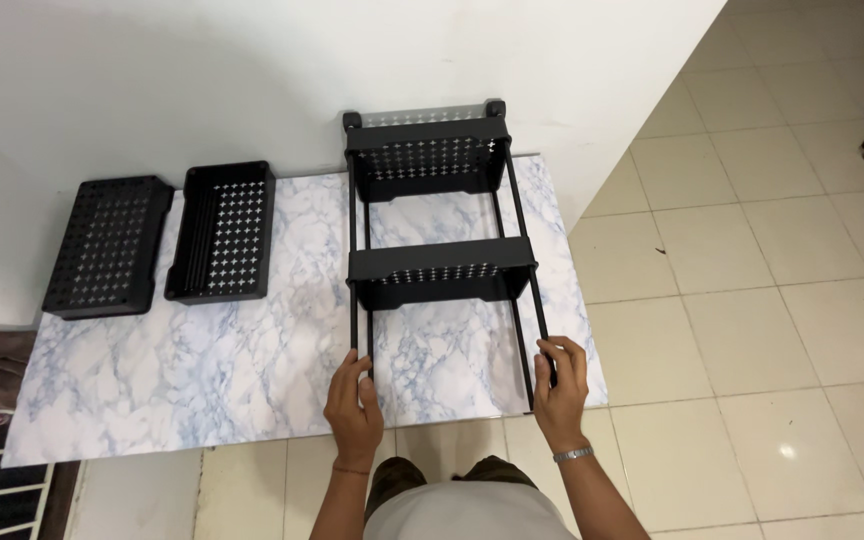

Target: The person assembles a black plastic rolling shelf by inserting metal poles into the side frames and then placing perforated trays onto the shelves. The person handles the frame, poles, and trays by hand, completing the assembly on a marble-patterned table.

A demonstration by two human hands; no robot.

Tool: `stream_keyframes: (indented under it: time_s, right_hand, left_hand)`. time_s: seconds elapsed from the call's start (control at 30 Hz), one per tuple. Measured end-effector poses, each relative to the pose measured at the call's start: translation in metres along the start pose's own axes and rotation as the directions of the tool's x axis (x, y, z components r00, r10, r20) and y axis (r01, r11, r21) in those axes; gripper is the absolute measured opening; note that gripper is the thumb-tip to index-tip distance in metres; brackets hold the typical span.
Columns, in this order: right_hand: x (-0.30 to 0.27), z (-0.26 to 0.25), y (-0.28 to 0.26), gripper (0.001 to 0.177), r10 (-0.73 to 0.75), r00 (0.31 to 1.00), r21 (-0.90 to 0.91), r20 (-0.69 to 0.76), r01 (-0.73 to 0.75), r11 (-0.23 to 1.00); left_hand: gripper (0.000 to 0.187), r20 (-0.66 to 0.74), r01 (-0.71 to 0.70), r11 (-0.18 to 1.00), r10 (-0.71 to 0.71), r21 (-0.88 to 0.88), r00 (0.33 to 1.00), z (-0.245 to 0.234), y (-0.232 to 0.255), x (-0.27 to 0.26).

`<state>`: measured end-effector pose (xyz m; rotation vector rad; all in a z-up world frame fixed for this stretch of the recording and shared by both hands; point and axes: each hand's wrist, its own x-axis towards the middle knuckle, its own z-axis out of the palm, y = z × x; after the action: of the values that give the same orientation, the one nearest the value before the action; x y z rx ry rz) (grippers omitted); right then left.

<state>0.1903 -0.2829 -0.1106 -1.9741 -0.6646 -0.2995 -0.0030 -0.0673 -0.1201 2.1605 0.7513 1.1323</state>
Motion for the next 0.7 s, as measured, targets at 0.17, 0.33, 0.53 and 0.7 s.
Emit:
stream_keyframes:
  time_s: [0.17,0.33,0.53,0.7]
  right_hand:
    - [0.002,-0.007,-0.002,0.023,0.071,0.996,0.109,0.058,-0.077,0.991]
    - [-0.014,-0.014,0.03,0.034,0.374,0.908,0.391,0.187,-0.418,0.82]
    - [-0.066,-0.005,0.102,0.04,0.677,0.683,0.168,0.275,-0.727,0.665]
    - [-0.096,0.023,0.112,0.037,0.689,0.671,-0.155,0.275,-0.676,0.72]
  left_hand:
    - [0.044,-0.013,0.078,0.99,-0.08,-0.118,0.997,-0.004,-0.003,-0.002]
    - [0.049,-0.034,0.271,0.873,-0.31,-0.405,0.95,-0.009,-0.025,-0.017]
    - [0.042,0.086,0.768,0.632,-0.764,-0.102,0.64,-0.007,-0.075,-0.054]
    - [0.041,0.187,0.643,0.757,-0.653,0.117,0.734,0.017,-0.074,-0.08]
